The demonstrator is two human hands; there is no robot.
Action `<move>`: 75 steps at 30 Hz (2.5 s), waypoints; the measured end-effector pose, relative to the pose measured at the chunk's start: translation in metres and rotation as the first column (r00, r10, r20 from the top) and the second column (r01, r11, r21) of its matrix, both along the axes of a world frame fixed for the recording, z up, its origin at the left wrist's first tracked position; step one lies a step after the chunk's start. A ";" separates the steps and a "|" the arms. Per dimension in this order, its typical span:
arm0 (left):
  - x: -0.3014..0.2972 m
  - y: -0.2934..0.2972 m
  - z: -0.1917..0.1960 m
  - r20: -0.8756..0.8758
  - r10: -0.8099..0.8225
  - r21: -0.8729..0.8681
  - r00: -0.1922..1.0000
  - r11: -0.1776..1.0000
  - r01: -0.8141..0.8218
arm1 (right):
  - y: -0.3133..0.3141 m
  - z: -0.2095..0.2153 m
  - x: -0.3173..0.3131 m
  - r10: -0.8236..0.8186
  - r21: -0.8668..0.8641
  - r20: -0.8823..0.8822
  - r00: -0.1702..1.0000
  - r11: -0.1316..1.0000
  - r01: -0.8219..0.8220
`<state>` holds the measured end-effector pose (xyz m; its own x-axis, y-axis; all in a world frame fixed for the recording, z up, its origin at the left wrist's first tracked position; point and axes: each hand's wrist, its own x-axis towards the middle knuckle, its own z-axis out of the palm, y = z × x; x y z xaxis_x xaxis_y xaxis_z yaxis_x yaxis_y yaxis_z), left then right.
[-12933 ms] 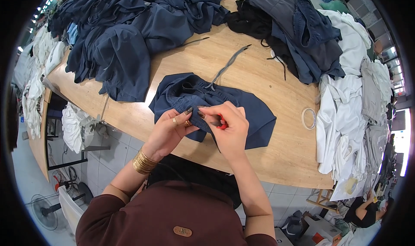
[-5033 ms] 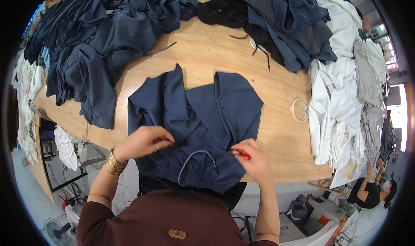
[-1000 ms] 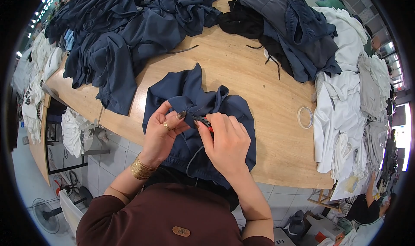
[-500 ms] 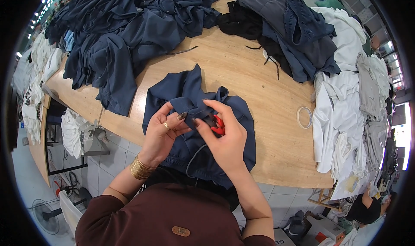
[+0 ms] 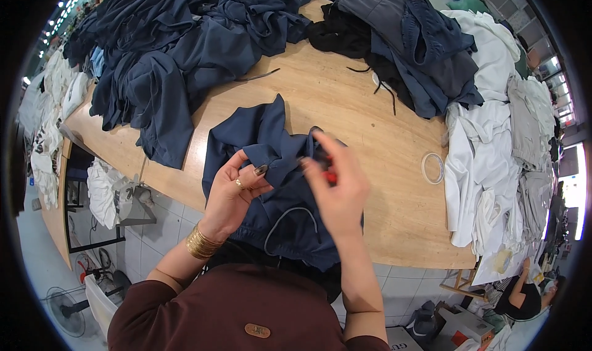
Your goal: Inspecting and trimming loose threads from blue athletic shorts using thread snips in a factory setting.
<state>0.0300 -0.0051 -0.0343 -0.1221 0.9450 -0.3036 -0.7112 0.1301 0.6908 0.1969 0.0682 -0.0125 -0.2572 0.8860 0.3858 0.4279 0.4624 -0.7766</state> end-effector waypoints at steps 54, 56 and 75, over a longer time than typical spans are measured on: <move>-0.006 -0.023 -0.031 -0.099 0.106 -0.129 0.989 0.984 -0.119 | 0.020 -0.037 0.020 -0.310 -0.177 -0.194 0.931 0.944 0.278; -0.024 -0.032 -0.045 -0.087 0.192 -0.171 0.978 0.964 -0.204 | 0.049 -0.049 0.057 -0.523 0.130 0.116 0.844 0.851 0.509; -0.036 -0.021 -0.045 -0.645 0.280 0.029 0.711 0.939 -0.344 | 0.045 -0.108 0.091 -0.140 -0.240 -0.284 0.949 0.968 0.071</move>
